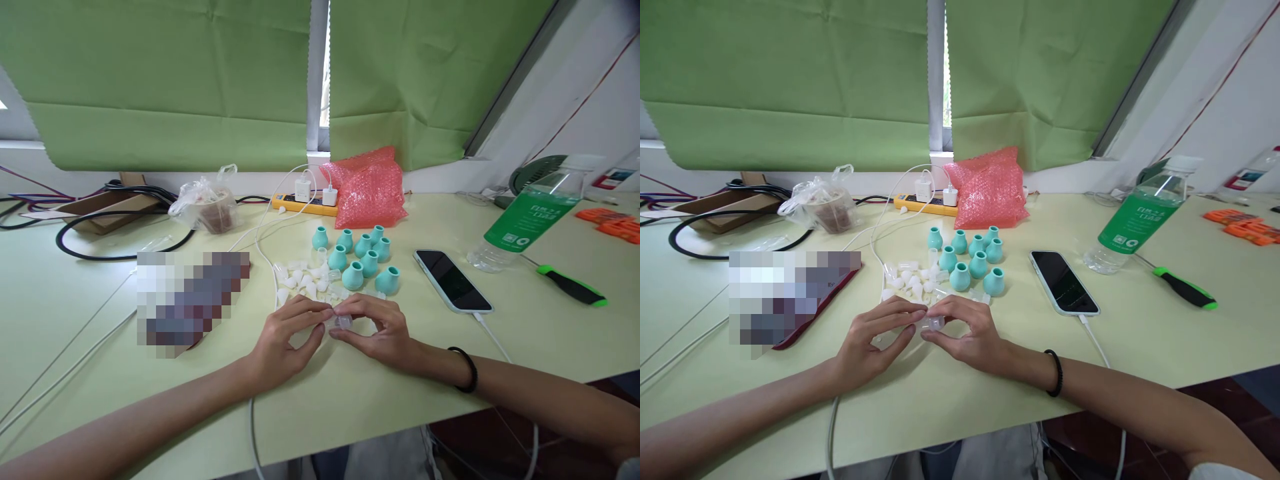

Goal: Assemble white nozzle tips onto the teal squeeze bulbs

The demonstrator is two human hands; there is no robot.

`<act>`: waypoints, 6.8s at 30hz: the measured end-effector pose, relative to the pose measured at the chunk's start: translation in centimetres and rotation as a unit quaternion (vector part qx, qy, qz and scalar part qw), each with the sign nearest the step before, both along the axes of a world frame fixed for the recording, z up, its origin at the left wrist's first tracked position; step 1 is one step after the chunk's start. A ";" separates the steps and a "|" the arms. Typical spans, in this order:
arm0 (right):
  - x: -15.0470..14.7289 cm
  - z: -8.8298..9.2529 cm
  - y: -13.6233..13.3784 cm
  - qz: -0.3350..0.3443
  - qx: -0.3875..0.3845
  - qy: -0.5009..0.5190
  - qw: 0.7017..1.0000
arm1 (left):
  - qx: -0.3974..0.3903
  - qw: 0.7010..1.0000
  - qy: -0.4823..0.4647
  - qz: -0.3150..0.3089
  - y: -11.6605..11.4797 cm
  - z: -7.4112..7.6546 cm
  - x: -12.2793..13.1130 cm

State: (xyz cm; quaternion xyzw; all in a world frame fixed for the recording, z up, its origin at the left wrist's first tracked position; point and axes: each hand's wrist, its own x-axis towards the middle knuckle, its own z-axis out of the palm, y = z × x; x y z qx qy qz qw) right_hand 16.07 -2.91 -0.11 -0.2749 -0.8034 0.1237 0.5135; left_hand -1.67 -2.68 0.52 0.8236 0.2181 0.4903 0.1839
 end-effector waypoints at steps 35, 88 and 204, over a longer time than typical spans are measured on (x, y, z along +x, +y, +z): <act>0.0 0.3 0.1 0.022 0.041 -0.020 0.999 | -0.229 0.972 0.007 0.049 -0.4 0.1 0.1; 1.1 1.5 1.3 -0.133 0.057 -0.176 0.974 | -0.156 0.981 -0.066 0.092 -0.6 -0.4 0.0; 2.9 3.8 2.6 0.147 -0.069 -0.196 0.967 | -0.178 0.972 0.086 0.131 -1.2 0.2 0.6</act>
